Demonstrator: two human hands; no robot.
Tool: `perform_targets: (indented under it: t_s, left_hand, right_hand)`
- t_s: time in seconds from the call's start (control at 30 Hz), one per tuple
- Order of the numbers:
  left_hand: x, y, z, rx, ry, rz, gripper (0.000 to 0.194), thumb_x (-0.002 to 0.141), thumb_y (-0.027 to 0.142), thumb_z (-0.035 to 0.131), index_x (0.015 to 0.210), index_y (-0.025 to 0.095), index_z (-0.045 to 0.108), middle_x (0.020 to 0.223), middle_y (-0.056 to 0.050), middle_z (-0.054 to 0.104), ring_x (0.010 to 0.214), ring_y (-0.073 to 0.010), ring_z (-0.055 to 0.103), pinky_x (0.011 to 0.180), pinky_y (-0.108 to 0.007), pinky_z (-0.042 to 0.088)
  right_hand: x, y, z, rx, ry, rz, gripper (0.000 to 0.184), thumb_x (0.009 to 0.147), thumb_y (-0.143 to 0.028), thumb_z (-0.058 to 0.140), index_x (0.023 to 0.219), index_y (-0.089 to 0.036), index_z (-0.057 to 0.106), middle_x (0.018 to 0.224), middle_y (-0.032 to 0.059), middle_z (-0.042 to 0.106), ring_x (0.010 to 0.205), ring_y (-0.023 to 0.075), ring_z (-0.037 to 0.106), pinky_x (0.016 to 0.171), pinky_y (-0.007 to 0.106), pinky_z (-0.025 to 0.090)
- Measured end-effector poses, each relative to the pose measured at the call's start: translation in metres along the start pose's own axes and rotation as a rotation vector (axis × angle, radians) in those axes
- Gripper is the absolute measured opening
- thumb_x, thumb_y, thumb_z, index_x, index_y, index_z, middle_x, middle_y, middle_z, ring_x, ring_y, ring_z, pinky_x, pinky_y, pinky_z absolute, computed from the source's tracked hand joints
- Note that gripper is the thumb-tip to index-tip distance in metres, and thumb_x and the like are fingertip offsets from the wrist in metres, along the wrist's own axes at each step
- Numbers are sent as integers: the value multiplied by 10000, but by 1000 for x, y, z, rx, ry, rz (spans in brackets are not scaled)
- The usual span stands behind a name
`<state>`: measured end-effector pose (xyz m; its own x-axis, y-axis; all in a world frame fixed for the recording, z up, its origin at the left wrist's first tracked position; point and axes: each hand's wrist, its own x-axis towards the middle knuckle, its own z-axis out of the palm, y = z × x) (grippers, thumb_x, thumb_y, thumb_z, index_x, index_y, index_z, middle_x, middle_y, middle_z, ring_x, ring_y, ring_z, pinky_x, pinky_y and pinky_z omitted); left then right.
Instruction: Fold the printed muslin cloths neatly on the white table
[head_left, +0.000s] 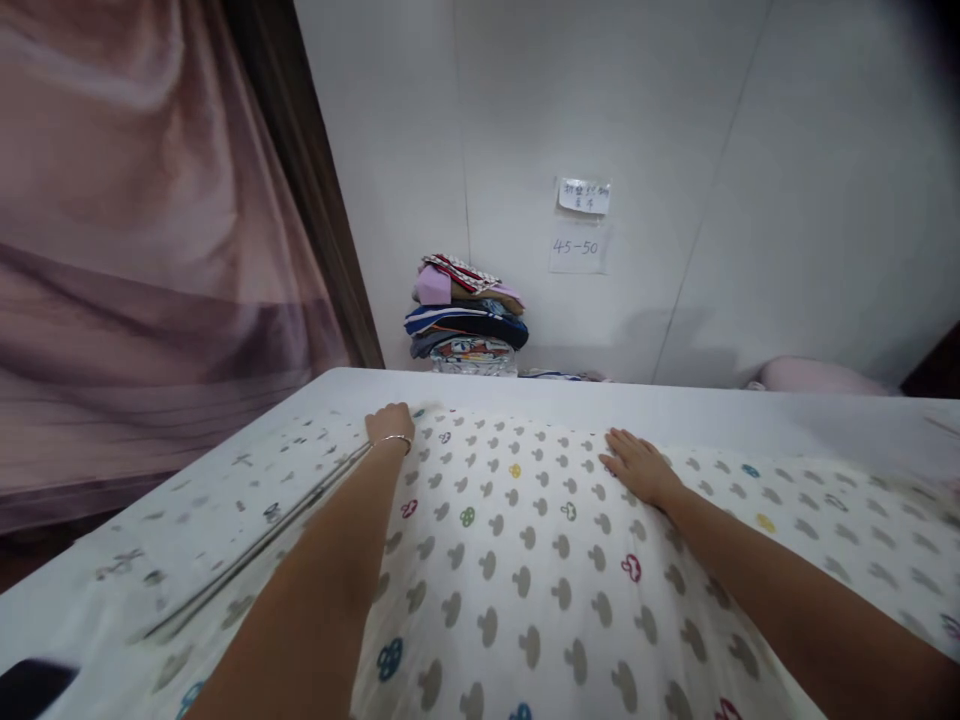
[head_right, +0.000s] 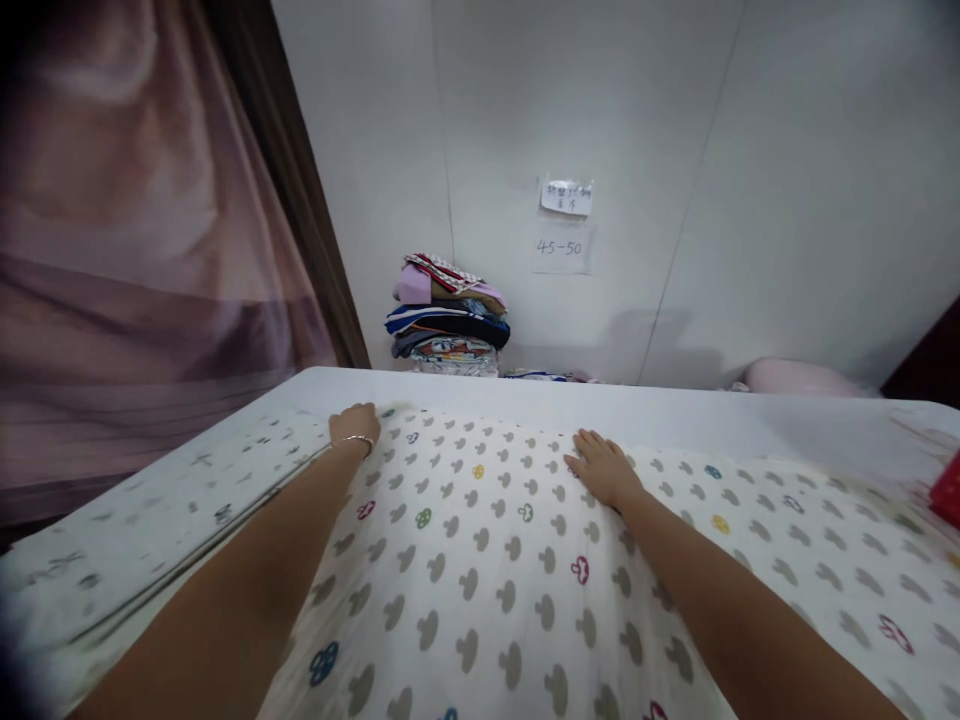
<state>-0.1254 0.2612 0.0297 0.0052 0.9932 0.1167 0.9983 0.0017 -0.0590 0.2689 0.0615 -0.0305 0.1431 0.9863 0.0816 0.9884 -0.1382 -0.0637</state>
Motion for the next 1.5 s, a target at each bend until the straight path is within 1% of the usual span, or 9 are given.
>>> perform_targets:
  t_s: [0.1,0.2,0.37,0.53,0.6,0.7,1.0,1.27,1.5]
  left_hand:
    - [1,1,1,-10,-5,-26,358,785,115,349,1069,150,564,1115,-153,594,1011,-257,559,843,-402,353]
    - [1,-1,1,-66,17,-34,335,818,207,354,1103,173,527,1139,-126,586,1001,-239,569,831,-379,374]
    - [0,-6,-2,-201,4,10,288,829,342,384,947,186,596,1074,-101,625,1005,-246,560,802,-339,404]
    - [7,-11,-6,-239,-66,71,334,844,390,366,928,200,627,998,-54,660,922,-178,592,730,-234,428]
    - [12,-12,-6,-238,-118,103,301,821,379,417,887,198,648,961,-45,673,885,-170,603,710,-217,432]
    - [16,-13,-5,-216,-164,99,245,781,319,480,858,182,668,969,-68,672,891,-200,606,711,-238,441]
    - [18,-12,-2,-225,-87,-26,304,800,298,433,936,156,666,1027,-132,647,956,-251,591,752,-300,458]
    - [23,-10,-3,-253,-175,-15,214,738,258,530,821,144,691,930,-131,676,885,-239,621,713,-258,454]
    - [19,-4,-9,-296,-76,-42,231,757,188,472,827,119,681,959,-152,665,914,-236,610,731,-261,444]
  right_hand:
    - [0,-2,-4,-10,-12,3,573,876,-502,212,1344,-204,353,1441,33,264,1326,196,195,1056,382,202]
    - [0,-2,-3,-3,-21,7,579,875,-516,201,1352,-217,339,1445,23,254,1328,193,187,1058,381,195]
    - [0,0,0,-19,-16,2,592,874,-507,203,1355,-189,337,1442,30,261,1326,188,191,1059,388,192]
    - [1,3,3,-10,-5,0,602,871,-524,192,1354,-196,339,1441,29,265,1322,184,203,1056,380,203]
    - [1,3,4,-8,-15,1,608,870,-526,192,1358,-193,332,1443,30,258,1324,188,199,1057,382,202]
    - [1,3,3,-3,-27,4,616,870,-531,189,1364,-189,323,1447,26,248,1327,194,190,1059,391,201]
    - [1,3,3,-13,-8,3,601,872,-525,199,1355,-196,336,1442,21,259,1323,181,202,1059,385,210]
    - [1,5,6,-1,9,2,594,872,-535,215,1348,-207,349,1436,21,274,1319,194,216,1054,389,218]
    - [2,7,9,3,27,-11,589,871,-539,215,1345,-218,353,1433,19,283,1318,195,221,1057,385,216]
